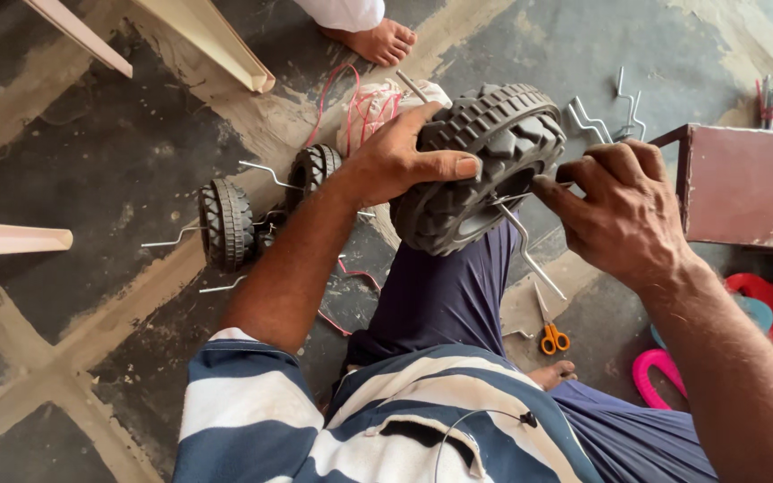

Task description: The person sits on the floor and uses a metal rod to tighten the axle of a small toy wheel. They repeatedly rotate the wheel and adjust the rod to secure the axle. The person also briefly handles a red plastic toy body and a bundle of metal rods before returning to the wheel.

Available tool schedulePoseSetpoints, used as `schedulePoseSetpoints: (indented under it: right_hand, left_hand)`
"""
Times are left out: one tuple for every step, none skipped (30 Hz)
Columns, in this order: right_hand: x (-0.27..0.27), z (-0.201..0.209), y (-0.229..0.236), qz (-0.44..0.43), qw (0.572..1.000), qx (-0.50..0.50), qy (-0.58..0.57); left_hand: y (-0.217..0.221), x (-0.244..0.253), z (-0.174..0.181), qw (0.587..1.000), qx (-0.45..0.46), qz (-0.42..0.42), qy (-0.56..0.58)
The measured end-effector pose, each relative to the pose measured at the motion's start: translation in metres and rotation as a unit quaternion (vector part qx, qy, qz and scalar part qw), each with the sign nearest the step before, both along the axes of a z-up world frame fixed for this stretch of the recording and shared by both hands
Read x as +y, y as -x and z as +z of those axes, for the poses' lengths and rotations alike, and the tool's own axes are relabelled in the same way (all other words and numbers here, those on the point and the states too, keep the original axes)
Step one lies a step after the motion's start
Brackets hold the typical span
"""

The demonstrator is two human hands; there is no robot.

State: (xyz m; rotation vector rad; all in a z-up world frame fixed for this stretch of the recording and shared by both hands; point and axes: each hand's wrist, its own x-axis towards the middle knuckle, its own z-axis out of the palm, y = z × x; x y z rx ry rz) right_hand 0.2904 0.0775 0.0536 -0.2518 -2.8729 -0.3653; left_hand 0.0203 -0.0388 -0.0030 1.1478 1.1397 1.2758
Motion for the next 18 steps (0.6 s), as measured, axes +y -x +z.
schedulePoseSetpoints:
  right_hand:
    - [-0.001, 0.001, 0.002, 0.0, 1.0, -0.012, -0.024]
    - [-0.001, 0.001, 0.003, -0.002, 0.999, -0.018, -0.029]
    - [0.0, 0.0, 0.004, -0.004, 0.999, -0.025, -0.035]
    - [0.002, -0.001, 0.004, -0.007, 0.999, -0.031, -0.041]
    - [0.004, -0.004, 0.004, -0.001, 0.999, -0.018, -0.038]
    - [0.006, -0.009, 0.005, 0.006, 0.999, -0.006, -0.034]
    - [0.01, -0.016, 0.004, 0.013, 0.999, 0.006, -0.03]
    - [0.015, -0.025, 0.004, -0.009, 1.0, -0.009, 0.001]
    - [0.02, -0.038, 0.006, -0.031, 0.999, -0.024, 0.032]
    - [0.024, -0.053, 0.007, -0.054, 0.996, -0.039, 0.062]
    - [0.022, -0.069, 0.004, -0.055, 0.994, 0.015, 0.089]
    - [0.018, -0.084, -0.001, -0.056, 0.99, 0.066, 0.116]
    - [0.015, -0.1, -0.005, -0.057, 0.981, 0.117, 0.142]
    - [0.01, -0.116, -0.01, -0.072, 0.971, 0.14, 0.18]
    - [0.003, -0.132, -0.015, -0.088, 0.958, 0.163, 0.218]
    - [0.0, -0.145, -0.014, -0.098, 0.944, 0.192, 0.248]
    - [-0.009, -0.159, -0.012, -0.156, 0.875, 0.209, 0.407]
    - [-0.021, -0.171, -0.007, -0.205, 0.777, 0.221, 0.552]
  left_hand:
    - [0.001, -0.001, -0.001, 1.0, 0.02, 0.013, -0.002]
    - [0.001, -0.001, -0.002, 0.999, 0.038, 0.023, -0.003]
    - [0.001, -0.001, -0.002, 0.998, 0.057, 0.033, -0.004]
    - [0.001, -0.001, -0.002, 0.998, 0.053, 0.028, -0.007]
    - [0.001, -0.001, -0.001, 0.999, 0.048, 0.022, -0.01]
    - [0.002, -0.002, -0.001, 0.999, 0.043, 0.017, -0.012]
    - [0.002, -0.003, 0.0, 0.999, 0.046, 0.017, -0.009]
    - [0.003, -0.004, -0.001, 0.999, 0.049, 0.017, -0.004]
    - [0.004, -0.005, -0.002, 0.999, 0.052, 0.017, 0.0]
    - [0.004, -0.007, -0.004, 0.998, 0.057, 0.022, -0.02]
    - [0.003, -0.008, -0.006, 0.997, 0.062, 0.026, -0.039]
    - [0.003, -0.009, -0.009, 0.996, 0.065, 0.031, -0.059]
    - [0.004, -0.009, -0.011, 0.996, 0.066, 0.035, -0.051]
    - [0.004, -0.009, -0.015, 0.996, 0.067, 0.035, -0.041]
    - [0.003, -0.011, -0.019, 0.997, 0.068, 0.035, -0.031]
    - [0.005, -0.008, -0.02, 0.999, 0.025, 0.027, -0.018]
    - [0.005, -0.007, -0.021, 1.0, -0.018, 0.018, -0.006]
    - [0.006, -0.006, -0.021, 0.998, -0.058, 0.009, 0.006]
